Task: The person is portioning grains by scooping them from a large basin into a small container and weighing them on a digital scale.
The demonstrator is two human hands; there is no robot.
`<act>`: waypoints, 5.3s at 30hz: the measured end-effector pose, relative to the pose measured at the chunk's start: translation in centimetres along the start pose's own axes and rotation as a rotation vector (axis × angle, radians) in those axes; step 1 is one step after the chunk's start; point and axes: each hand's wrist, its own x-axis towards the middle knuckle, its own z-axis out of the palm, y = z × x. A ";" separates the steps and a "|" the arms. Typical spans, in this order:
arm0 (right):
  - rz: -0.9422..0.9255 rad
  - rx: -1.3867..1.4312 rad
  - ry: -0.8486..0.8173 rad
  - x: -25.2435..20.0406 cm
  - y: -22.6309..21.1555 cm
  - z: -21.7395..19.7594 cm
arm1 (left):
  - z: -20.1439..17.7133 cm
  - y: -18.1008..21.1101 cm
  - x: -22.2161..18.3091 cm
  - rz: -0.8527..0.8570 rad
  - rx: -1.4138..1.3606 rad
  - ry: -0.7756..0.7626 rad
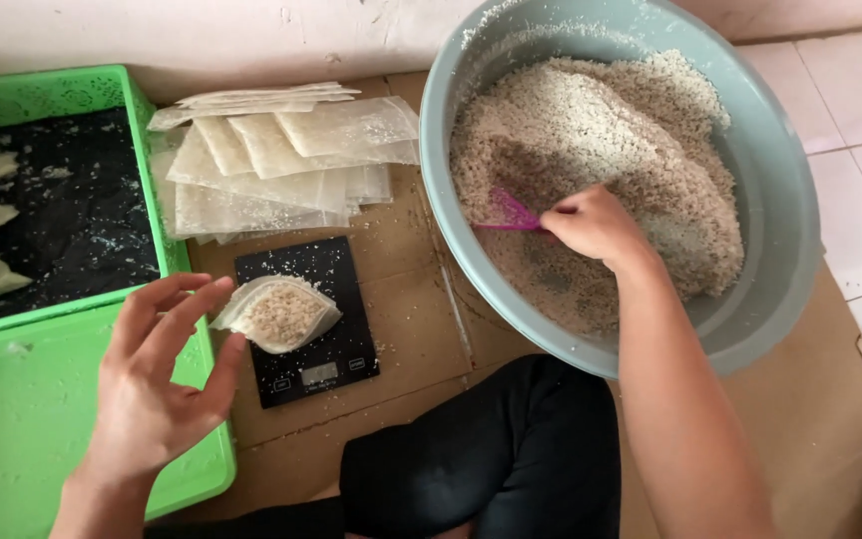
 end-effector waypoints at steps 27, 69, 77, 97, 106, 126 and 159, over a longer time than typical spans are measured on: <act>-0.002 0.360 0.389 -9.4 5.2 -1.4 | -0.2 -2.0 -1.7 -0.231 -0.131 -0.022; -0.621 -0.150 0.811 -15.8 -1.5 2.0 | 0.3 -1.5 -1.6 0.035 -0.061 0.030; 0.080 -0.269 0.425 -8.9 3.3 1.9 | 2.0 -4.2 -1.6 -0.114 -0.067 0.026; -1.185 0.371 0.322 -6.2 -9.3 16.5 | 4.4 -6.4 -2.0 -0.442 0.055 -0.332; -1.255 0.454 0.434 -5.7 -9.4 17.5 | 4.2 -5.2 -1.5 -0.387 0.077 -0.297; -1.263 0.486 0.502 -6.8 -9.8 16.7 | 4.0 -4.6 -1.2 -0.501 0.042 -0.361; -1.217 0.425 0.476 -6.9 -9.3 16.5 | 4.9 -5.7 -1.2 -0.492 -0.044 -0.423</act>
